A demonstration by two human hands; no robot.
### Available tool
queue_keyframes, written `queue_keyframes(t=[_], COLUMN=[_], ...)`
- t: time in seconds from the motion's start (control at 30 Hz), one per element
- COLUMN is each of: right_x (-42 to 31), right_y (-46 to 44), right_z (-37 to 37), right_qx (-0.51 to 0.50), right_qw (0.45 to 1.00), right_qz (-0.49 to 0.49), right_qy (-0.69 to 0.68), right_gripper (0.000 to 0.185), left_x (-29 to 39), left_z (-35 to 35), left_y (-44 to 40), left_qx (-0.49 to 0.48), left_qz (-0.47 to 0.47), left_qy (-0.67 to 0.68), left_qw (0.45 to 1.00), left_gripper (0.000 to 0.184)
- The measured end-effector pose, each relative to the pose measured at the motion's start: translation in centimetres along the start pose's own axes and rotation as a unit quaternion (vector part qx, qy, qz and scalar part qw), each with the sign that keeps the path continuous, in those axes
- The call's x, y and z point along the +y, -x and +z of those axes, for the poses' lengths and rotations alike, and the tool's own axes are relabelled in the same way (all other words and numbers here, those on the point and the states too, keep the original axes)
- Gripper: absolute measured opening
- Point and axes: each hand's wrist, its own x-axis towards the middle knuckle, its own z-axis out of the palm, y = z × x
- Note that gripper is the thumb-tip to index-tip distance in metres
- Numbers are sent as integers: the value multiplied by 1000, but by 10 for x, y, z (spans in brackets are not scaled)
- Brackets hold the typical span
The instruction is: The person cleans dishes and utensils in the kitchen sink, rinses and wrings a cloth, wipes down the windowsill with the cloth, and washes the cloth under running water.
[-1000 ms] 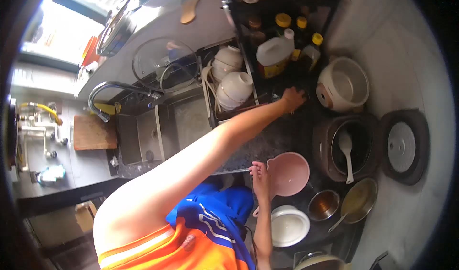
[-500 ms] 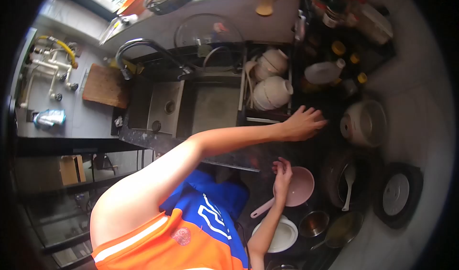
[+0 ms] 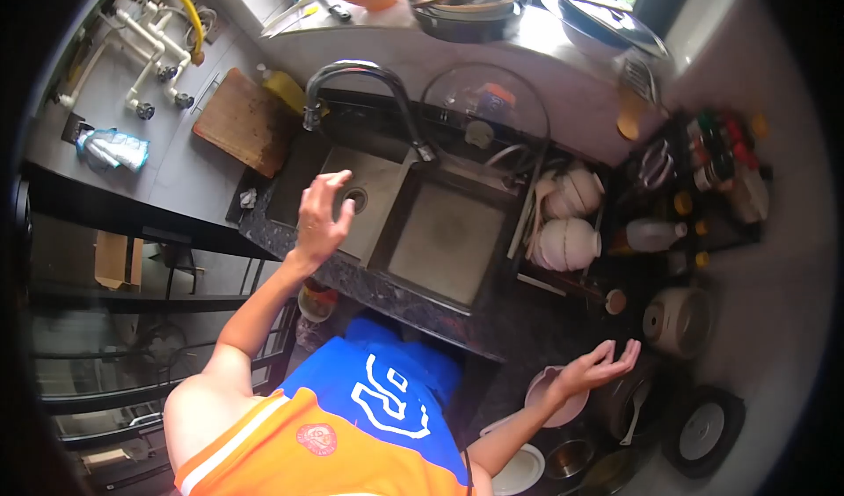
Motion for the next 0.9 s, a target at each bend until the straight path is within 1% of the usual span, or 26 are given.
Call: queue_keyframes(t=[0.03,0.07,0.1,0.13,0.17,0.2,0.23,0.27,0.3,0.33,0.37,0.4,0.47,0.53,0.6,0.67,0.7,0.73,0.8,0.87,0.9], right_x=[-9,-11,6,30,25,16,-17,-51,-108,-148,-166,-195,-258,-333,-391,-433,-452,-472,-524,-566,-582], right_y=[2,5,11,12,19,28,40,53,60,68,78,87,92,92,89,82,78,75,66,56,55], right_z=[23,44,64,74,88,104,116,126,134,146,166,189,228,266,312,368,396,420,448,477,491], right_qx=[43,89,44,-131,-129,-170,-207,-137,-148,-158,-191,-217,-250,-304,-340,-368,-360,-353,-302,-362,-394], right_qw=[997,986,992,967,967,972,960,978,972,964,976,974,964,936,906,879,874,866,876,867,860], right_qz=[-61,-121,-93,-120,-122,-4,119,-27,-59,-94,-59,44,-82,-119,-183,-249,-283,-319,-361,-319,-318], right_qy=[35,70,72,183,184,164,143,158,174,191,89,-40,-49,-129,-173,-173,-162,-152,-107,-120,-71], right_gripper=[42,43,46,45,45,45,45,46,45,43,39,35,32,28,22,14,11,9,12,19,22], left_x=[-27,-58,-91,-121,-148,-167,-176,-188,-205,-225,-248,-268,-305,-337,-364,-379,-387,-401,-425,-422,-426], left_z=[-6,-5,0,3,-4,-7,-21,-36,-45,-52,-57,-60,-69,-74,-72,-73,-68,-59,-40,-42,-34], left_y=[2,7,14,23,32,32,28,20,14,8,-4,-16,-47,-89,-139,-193,-220,-245,-289,-320,-327], left_qx=[10,-14,-39,-69,-118,-103,-85,-69,-41,-48,-46,-42,-23,-5,26,41,46,32,68,4,3], left_qz=[-28,-65,-97,-127,-178,-243,-231,-216,-188,-184,-208,-233,-201,-164,-107,-54,-22,-1,60,28,24], left_qy=[-2,-18,-62,-107,-73,8,3,-6,-14,-11,30,72,82,115,112,94,79,63,-29,-94,-93], left_qw=[1000,998,993,984,974,965,969,974,981,982,977,969,976,980,988,993,996,997,995,995,995], left_gripper=[43,45,46,47,48,46,45,44,42,42,41,41,40,37,34,30,30,31,38,39,39])
